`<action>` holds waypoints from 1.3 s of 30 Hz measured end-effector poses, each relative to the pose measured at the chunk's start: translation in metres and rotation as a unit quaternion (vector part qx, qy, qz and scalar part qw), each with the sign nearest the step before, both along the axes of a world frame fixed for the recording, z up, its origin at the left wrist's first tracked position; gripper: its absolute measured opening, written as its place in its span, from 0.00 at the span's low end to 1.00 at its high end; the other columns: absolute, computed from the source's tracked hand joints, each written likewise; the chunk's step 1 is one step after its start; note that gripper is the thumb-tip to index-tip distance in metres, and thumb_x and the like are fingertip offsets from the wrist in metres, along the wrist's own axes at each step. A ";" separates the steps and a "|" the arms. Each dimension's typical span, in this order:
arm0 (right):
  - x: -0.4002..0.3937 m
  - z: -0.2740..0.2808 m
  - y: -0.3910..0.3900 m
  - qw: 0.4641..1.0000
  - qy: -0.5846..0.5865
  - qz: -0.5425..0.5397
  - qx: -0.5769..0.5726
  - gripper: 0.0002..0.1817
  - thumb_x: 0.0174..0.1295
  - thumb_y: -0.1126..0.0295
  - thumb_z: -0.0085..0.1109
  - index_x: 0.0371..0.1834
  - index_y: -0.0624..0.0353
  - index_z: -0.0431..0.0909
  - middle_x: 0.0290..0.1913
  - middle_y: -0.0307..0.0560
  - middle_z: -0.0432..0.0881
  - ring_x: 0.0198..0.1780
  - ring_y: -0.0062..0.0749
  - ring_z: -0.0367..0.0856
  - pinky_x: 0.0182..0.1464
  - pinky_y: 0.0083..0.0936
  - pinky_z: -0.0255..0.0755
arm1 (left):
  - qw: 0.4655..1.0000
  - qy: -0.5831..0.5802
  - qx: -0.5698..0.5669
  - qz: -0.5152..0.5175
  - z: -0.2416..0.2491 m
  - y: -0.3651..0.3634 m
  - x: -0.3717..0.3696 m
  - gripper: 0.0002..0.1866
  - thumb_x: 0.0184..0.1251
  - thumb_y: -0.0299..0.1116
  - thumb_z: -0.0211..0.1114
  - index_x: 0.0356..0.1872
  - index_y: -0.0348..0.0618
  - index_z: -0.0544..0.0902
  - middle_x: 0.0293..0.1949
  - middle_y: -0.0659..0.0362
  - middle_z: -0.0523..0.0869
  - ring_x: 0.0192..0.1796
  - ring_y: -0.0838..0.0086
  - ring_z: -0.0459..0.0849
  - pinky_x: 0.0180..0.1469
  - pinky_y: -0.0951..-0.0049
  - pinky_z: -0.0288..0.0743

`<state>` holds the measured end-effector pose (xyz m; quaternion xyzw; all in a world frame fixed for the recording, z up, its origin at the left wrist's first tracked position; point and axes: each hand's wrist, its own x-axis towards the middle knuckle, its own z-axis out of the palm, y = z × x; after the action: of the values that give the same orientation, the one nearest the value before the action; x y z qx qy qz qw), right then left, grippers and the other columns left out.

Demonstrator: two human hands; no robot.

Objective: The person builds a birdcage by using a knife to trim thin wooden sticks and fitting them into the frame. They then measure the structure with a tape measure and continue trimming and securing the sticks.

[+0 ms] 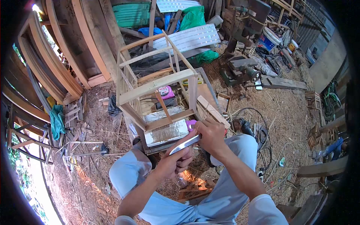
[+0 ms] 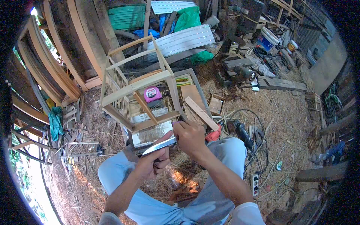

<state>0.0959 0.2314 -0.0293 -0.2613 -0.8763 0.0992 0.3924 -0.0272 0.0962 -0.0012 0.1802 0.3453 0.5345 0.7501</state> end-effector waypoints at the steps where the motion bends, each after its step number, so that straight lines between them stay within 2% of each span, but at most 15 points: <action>1: 0.001 0.000 0.001 1.000 0.002 -0.011 0.011 0.11 0.31 0.76 0.63 0.18 0.54 0.70 0.19 0.40 0.74 0.23 0.37 0.75 0.23 0.35 0.64 | 1.000 -0.001 0.006 -0.003 -0.001 0.000 0.002 0.32 0.71 0.38 0.53 0.73 0.62 0.52 0.25 0.68 0.57 0.20 0.84 0.53 0.17 0.83 0.43; 5: 0.002 0.002 0.008 0.999 0.010 -0.035 0.032 0.09 0.34 0.77 0.62 0.19 0.54 0.71 0.19 0.42 0.73 0.23 0.38 0.74 0.22 0.35 0.64 | 0.998 -0.057 0.005 0.000 -0.001 0.001 0.001 0.32 0.71 0.38 0.53 0.73 0.63 0.52 0.25 0.68 0.57 0.20 0.84 0.53 0.17 0.84 0.44; 8: 0.007 0.005 0.020 0.996 -0.006 -0.094 -0.006 0.08 0.36 0.78 0.61 0.18 0.56 0.71 0.19 0.44 0.74 0.24 0.42 0.76 0.23 0.36 0.65 | 0.998 -0.068 -0.001 0.008 -0.005 -0.002 0.002 0.32 0.71 0.39 0.54 0.73 0.64 0.53 0.25 0.67 0.57 0.19 0.84 0.53 0.16 0.85 0.45; 10: 0.012 0.009 0.035 0.975 0.013 -0.218 -0.033 0.06 0.37 0.79 0.60 0.18 0.58 0.73 0.21 0.47 0.77 0.26 0.46 0.78 0.26 0.36 0.69 | 0.996 -0.064 0.030 -0.054 -0.001 -0.005 0.009 0.31 0.70 0.39 0.55 0.72 0.62 0.55 0.24 0.67 0.58 0.18 0.84 0.53 0.15 0.85 0.47; 12: 0.019 0.014 0.039 0.974 0.016 -0.220 -0.056 0.05 0.37 0.79 0.60 0.19 0.58 0.75 0.23 0.49 0.79 0.27 0.48 0.79 0.29 0.36 0.71 | 0.995 -0.060 0.060 -0.059 -0.003 -0.003 0.011 0.29 0.71 0.40 0.54 0.71 0.60 0.56 0.24 0.66 0.58 0.18 0.84 0.53 0.14 0.84 0.48; 15: 0.017 0.006 0.023 0.993 0.048 -0.096 -0.055 0.07 0.35 0.79 0.61 0.20 0.57 0.75 0.22 0.48 0.78 0.28 0.46 0.79 0.30 0.35 0.71 | 0.998 0.007 0.061 -0.008 -0.001 0.001 0.004 0.26 0.74 0.41 0.50 0.70 0.58 0.57 0.23 0.67 0.57 0.19 0.85 0.55 0.17 0.86 0.49; 16: 0.012 0.002 0.016 0.993 0.049 -0.094 -0.057 0.07 0.35 0.79 0.61 0.20 0.57 0.75 0.22 0.48 0.78 0.28 0.46 0.79 0.30 0.35 0.71 | 0.998 0.008 0.059 -0.007 -0.003 0.001 0.003 0.26 0.74 0.41 0.50 0.70 0.58 0.57 0.23 0.67 0.57 0.19 0.85 0.55 0.17 0.86 0.49; 18: 0.004 -0.004 0.005 0.999 0.002 -0.032 -0.022 0.06 0.40 0.76 0.59 0.18 0.54 0.72 0.21 0.43 0.77 0.26 0.40 0.78 0.26 0.36 0.69 | 0.999 0.020 0.028 0.026 -0.003 0.004 0.002 0.24 0.74 0.39 0.50 0.68 0.57 0.58 0.24 0.65 0.60 0.16 0.84 0.56 0.13 0.85 0.49; 25: 0.000 0.000 -0.001 1.000 0.001 -0.016 -0.005 0.05 0.42 0.74 0.56 0.18 0.54 0.70 0.20 0.43 0.76 0.24 0.40 0.77 0.24 0.36 0.68 | 0.999 -0.034 0.025 -0.015 -0.001 0.002 -0.002 0.29 0.74 0.38 0.49 0.73 0.64 0.50 0.23 0.67 0.59 0.16 0.85 0.53 0.15 0.84 0.47; 27: 0.002 -0.001 0.005 0.999 -0.001 -0.048 -0.015 0.08 0.36 0.78 0.60 0.18 0.54 0.71 0.19 0.43 0.74 0.24 0.39 0.76 0.25 0.33 0.66 | 0.999 -0.027 0.022 -0.020 0.000 0.000 -0.002 0.29 0.75 0.39 0.48 0.73 0.64 0.49 0.23 0.68 0.58 0.17 0.86 0.52 0.16 0.85 0.46; 32: 0.005 0.009 0.010 0.997 -0.003 -0.076 -0.013 0.08 0.38 0.77 0.60 0.16 0.55 0.70 0.17 0.44 0.73 0.23 0.41 0.75 0.23 0.34 0.65 | 0.999 0.012 0.034 -0.032 0.002 -0.001 -0.004 0.30 0.75 0.42 0.48 0.73 0.63 0.48 0.23 0.69 0.56 0.17 0.87 0.52 0.16 0.86 0.46; 34: 0.007 0.011 0.010 0.996 -0.008 -0.085 -0.019 0.08 0.38 0.77 0.60 0.16 0.55 0.70 0.17 0.45 0.73 0.22 0.42 0.75 0.23 0.35 0.65 | 0.999 0.012 0.021 -0.034 -0.004 0.000 -0.006 0.32 0.70 0.44 0.56 0.72 0.62 0.53 0.21 0.68 0.56 0.16 0.85 0.52 0.15 0.83 0.46; 35: 0.008 0.011 0.012 0.996 -0.005 -0.089 -0.024 0.08 0.40 0.76 0.61 0.15 0.55 0.70 0.16 0.45 0.72 0.21 0.43 0.74 0.22 0.36 0.64 | 0.999 0.012 0.023 -0.034 -0.003 0.000 -0.007 0.32 0.70 0.44 0.56 0.72 0.62 0.53 0.21 0.68 0.56 0.16 0.85 0.52 0.15 0.83 0.46; 37: 0.011 0.006 0.021 0.995 0.000 -0.095 -0.028 0.09 0.42 0.76 0.61 0.15 0.55 0.69 0.16 0.46 0.72 0.21 0.43 0.74 0.21 0.37 0.63 | 0.991 0.043 0.110 -0.060 -0.001 0.001 -0.010 0.28 0.74 0.43 0.50 0.72 0.59 0.55 0.23 0.70 0.57 0.19 0.86 0.51 0.18 0.84 0.46; 39: 0.018 0.004 0.043 0.963 -0.061 -0.255 -0.062 0.07 0.47 0.75 0.60 0.19 0.56 0.70 0.17 0.50 0.72 0.21 0.44 0.73 0.23 0.37 0.63 | 0.991 0.054 0.110 -0.060 -0.006 -0.003 -0.007 0.28 0.73 0.44 0.51 0.71 0.57 0.56 0.23 0.70 0.57 0.19 0.86 0.51 0.19 0.84 0.46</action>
<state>0.1137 0.2743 -0.0250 -0.5052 -0.7951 0.0345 0.3337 -0.0339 0.0933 -0.0069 0.3109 0.3132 0.5126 0.7365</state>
